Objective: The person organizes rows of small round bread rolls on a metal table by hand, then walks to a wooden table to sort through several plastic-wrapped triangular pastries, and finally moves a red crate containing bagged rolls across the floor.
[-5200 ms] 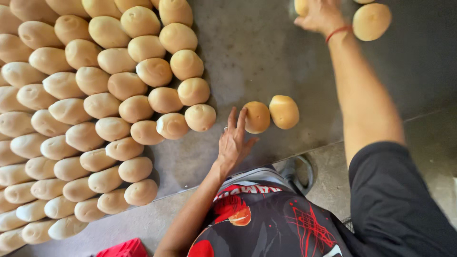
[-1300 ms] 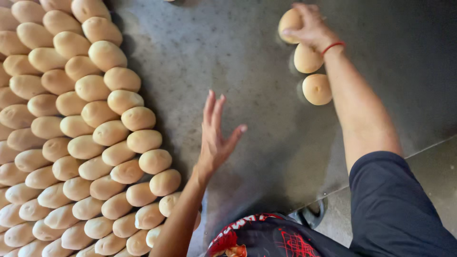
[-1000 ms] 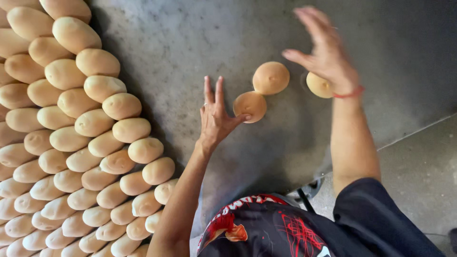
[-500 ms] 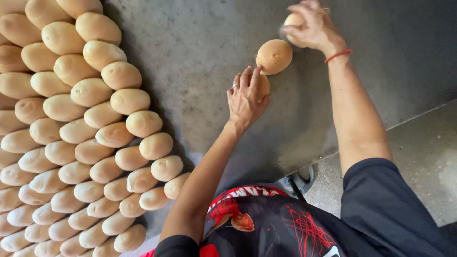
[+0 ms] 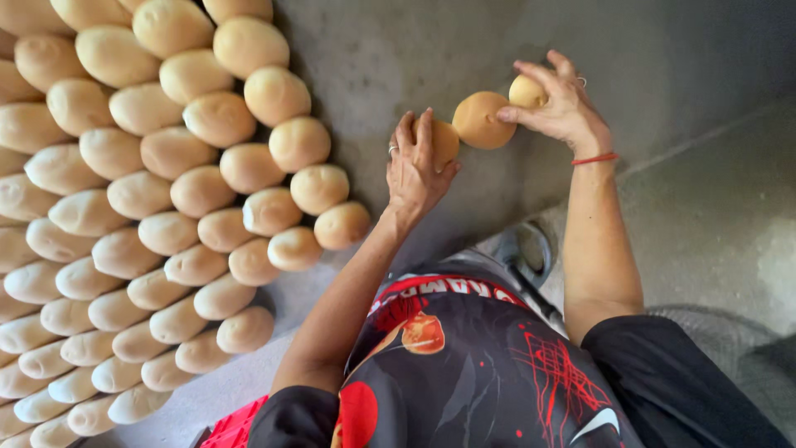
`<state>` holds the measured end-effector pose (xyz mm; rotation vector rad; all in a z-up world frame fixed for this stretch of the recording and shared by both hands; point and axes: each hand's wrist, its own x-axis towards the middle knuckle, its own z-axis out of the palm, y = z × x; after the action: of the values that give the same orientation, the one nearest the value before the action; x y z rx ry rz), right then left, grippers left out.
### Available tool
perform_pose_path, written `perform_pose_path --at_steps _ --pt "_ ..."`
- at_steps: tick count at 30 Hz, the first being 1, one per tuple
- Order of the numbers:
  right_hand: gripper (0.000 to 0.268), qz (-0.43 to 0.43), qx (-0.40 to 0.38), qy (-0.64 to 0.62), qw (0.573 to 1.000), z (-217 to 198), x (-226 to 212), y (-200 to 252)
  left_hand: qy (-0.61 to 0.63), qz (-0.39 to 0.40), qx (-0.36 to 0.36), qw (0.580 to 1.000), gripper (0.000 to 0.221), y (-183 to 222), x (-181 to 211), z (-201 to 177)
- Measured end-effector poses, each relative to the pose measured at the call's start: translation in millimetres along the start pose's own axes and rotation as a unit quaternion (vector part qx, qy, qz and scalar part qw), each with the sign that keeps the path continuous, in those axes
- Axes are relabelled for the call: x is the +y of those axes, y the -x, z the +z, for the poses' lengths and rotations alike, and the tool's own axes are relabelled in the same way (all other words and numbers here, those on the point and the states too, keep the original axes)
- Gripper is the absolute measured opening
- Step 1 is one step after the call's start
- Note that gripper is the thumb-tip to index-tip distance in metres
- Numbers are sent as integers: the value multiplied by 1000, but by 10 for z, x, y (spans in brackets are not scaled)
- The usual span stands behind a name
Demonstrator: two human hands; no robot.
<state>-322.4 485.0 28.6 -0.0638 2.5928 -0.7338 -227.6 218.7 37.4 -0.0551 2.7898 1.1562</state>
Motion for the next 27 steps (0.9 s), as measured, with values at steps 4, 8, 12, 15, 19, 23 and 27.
perform_pose_path --at_steps 4,8,12,15,19,23,27 --pt "82 -1 87 -107 990 465 132 512 17 27 6 999 97 546 -221 -62" --pt "80 -86 191 -34 977 641 119 638 28 22 -15 999 95 874 -383 -61" --pt "91 -156 301 102 935 571 -381 999 22 52 16 998 98 1011 -479 -14" --pt "103 -319 109 90 937 729 -811 1058 17 43 9 999 95 1055 -498 33" --pt "108 -196 64 136 969 925 -987 1051 32 30 11 999 89 1121 -496 42" --pt "100 -24 160 87 983 1173 -869 1051 27 23 -6 999 86 1276 -479 21" --pt "101 -169 197 43 965 1219 -665 1020 42 90 10 995 105 1308 -315 -158"
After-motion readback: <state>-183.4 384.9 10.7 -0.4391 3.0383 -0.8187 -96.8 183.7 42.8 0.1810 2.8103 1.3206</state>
